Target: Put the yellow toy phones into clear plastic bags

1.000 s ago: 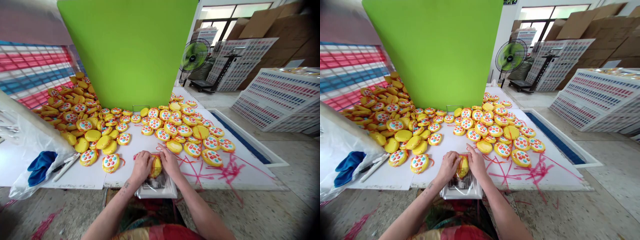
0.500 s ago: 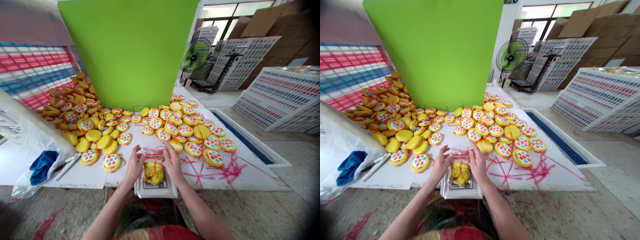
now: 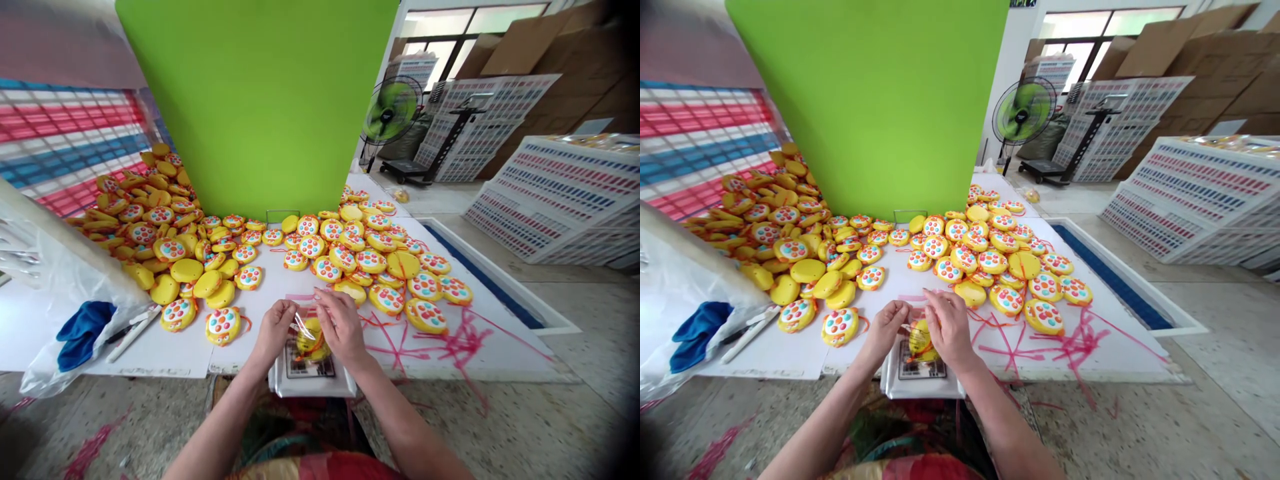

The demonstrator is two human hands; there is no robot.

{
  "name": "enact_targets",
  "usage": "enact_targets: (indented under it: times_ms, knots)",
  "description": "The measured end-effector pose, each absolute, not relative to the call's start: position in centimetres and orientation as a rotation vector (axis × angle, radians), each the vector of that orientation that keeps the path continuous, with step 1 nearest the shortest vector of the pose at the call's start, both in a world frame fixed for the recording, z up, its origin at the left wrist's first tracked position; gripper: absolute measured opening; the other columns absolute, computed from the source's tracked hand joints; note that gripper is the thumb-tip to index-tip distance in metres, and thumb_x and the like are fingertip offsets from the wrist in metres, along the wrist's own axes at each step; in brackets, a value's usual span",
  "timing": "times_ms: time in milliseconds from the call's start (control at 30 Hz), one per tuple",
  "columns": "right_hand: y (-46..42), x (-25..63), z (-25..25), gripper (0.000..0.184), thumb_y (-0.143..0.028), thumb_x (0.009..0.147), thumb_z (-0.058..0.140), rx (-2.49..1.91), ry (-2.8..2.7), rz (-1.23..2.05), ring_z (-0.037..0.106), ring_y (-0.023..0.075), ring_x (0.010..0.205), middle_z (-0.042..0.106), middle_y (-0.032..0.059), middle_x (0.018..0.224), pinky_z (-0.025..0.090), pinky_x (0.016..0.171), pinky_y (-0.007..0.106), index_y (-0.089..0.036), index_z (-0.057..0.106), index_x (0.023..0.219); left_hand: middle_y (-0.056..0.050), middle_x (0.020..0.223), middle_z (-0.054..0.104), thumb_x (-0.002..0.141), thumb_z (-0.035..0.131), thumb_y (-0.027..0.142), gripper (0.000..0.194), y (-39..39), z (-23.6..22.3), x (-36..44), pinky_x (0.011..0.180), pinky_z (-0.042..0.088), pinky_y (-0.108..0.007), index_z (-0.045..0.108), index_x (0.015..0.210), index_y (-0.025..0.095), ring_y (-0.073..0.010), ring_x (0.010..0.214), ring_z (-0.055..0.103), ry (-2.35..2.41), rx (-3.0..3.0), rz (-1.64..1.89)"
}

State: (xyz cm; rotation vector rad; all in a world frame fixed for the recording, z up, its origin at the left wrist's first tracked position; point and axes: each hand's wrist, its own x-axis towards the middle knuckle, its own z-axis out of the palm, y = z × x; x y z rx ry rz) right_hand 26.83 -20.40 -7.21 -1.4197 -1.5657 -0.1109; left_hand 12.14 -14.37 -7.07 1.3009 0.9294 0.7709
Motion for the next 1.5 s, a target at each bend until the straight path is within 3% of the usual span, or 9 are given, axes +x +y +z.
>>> enact_targets:
  times_ms: [167,367,567,733,833,1000,1100,1300,1500]
  knots:
    - [-19.3,26.1,-6.8,0.048,-0.018,0.092,0.046,-1.399,-1.784,-0.216,0.057,0.0227,0.093,0.068,0.0053,0.098,0.047,0.089,0.042,-0.026,0.041,0.139,-0.005,0.09,0.068,0.087,0.046,0.035,0.029,-14.5,-6.6,12.2,0.064,0.051,-0.025,0.059,0.107,0.018,-0.0159,0.076,0.061,0.863,1.53,0.77]
    - [-18.5,25.5,-6.5,0.045,-0.017,0.094,0.039,-1.419,-1.902,-0.274,0.058,0.0195,0.075,0.066,0.006,0.086,0.048,0.074,0.036,-0.024,0.042,0.138,-0.005,0.08,0.067,0.087,0.041,0.02,0.02,-14.9,-5.7,12.1,0.068,0.046,-0.028,0.061,0.09,0.019,-0.0175,0.071,0.06,0.967,2.017,0.739]
    - [-17.9,27.0,-7.5,0.032,-0.018,0.087,0.043,-1.567,-1.478,-0.046,0.059,0.0192,0.081,0.065,0.0061,0.088,0.05,0.075,0.034,-0.02,0.056,0.117,-0.006,0.097,0.071,0.088,0.042,0.022,0.025,-14.6,-6.5,12.4,0.078,0.049,-0.03,0.064,0.1,0.022,-0.0194,0.089,0.065,0.896,1.918,0.709]
    - [-21.9,34.7,-11.1,0.017,-0.028,0.076,0.051,-1.814,-1.011,0.071,0.056,0.0168,0.067,0.063,0.0041,0.082,0.047,0.062,0.029,-0.019,0.057,0.089,-0.006,0.089,0.071,0.085,0.049,0.036,0.028,-13.5,-9.9,11.6,0.061,0.053,-0.028,0.059,0.103,0.018,-0.0161,0.071,0.066,0.966,1.292,0.67]
    - [-26.5,40.1,-14.0,0.016,-0.031,0.073,0.05,-2.039,-0.933,-0.091,0.055,0.0195,0.064,0.061,0.005,0.071,0.045,0.062,0.032,-0.019,0.06,0.077,-0.007,0.087,0.07,0.081,0.056,0.041,0.032,-13.0,-11.3,11.1,0.063,0.054,-0.029,0.057,0.099,0.015,-0.0161,0.071,0.066,0.901,1.103,0.677]
    - [-30.8,43.5,-15.7,0.028,-0.024,0.072,0.046,-2.109,-1.399,-0.19,0.056,0.0277,0.092,0.064,0.0125,0.094,0.045,0.085,0.045,-0.019,0.07,0.086,-0.008,0.087,0.07,0.077,0.062,0.046,0.037,-12.6,-11.7,11.0,0.066,0.053,-0.028,0.06,0.097,0.014,-0.0168,0.075,0.066,0.872,1.074,0.672]
    - [-29.4,41.8,-14.1,0.032,-0.018,0.073,0.042,-2.036,-1.282,-0.284,0.056,0.0262,0.095,0.062,0.0124,0.098,0.046,0.087,0.044,-0.019,0.069,0.091,-0.006,0.085,0.069,0.075,0.064,0.043,0.035,-12.5,-11.4,11.0,0.066,0.051,-0.026,0.063,0.093,0.014,-0.0151,0.072,0.064,0.872,1.107,0.638]
    - [-22.5,34.2,-11.0,0.026,-0.036,0.084,0.049,-1.842,-1.308,0.352,0.062,0.0218,0.079,0.068,0.0085,0.09,0.049,0.075,0.036,-0.019,0.067,0.094,-0.001,0.073,0.064,0.075,0.063,0.038,0.024,-12.8,-11.1,10.9,0.058,0.046,-0.021,0.064,0.08,0.014,-0.0114,0.063,0.057,0.882,1.157,0.668]
    - [-18.6,30.5,-11.8,0.022,-0.031,0.078,0.054,-1.666,-1.294,0.841,0.063,0.0204,0.078,0.07,0.0054,0.085,0.049,0.075,0.034,-0.018,0.067,0.089,-0.004,0.082,0.069,0.074,0.065,0.04,0.029,-12.9,-11.0,10.8,0.069,0.05,-0.027,0.065,0.087,0.015,-0.0151,0.072,0.062,0.822,1.113,0.641]
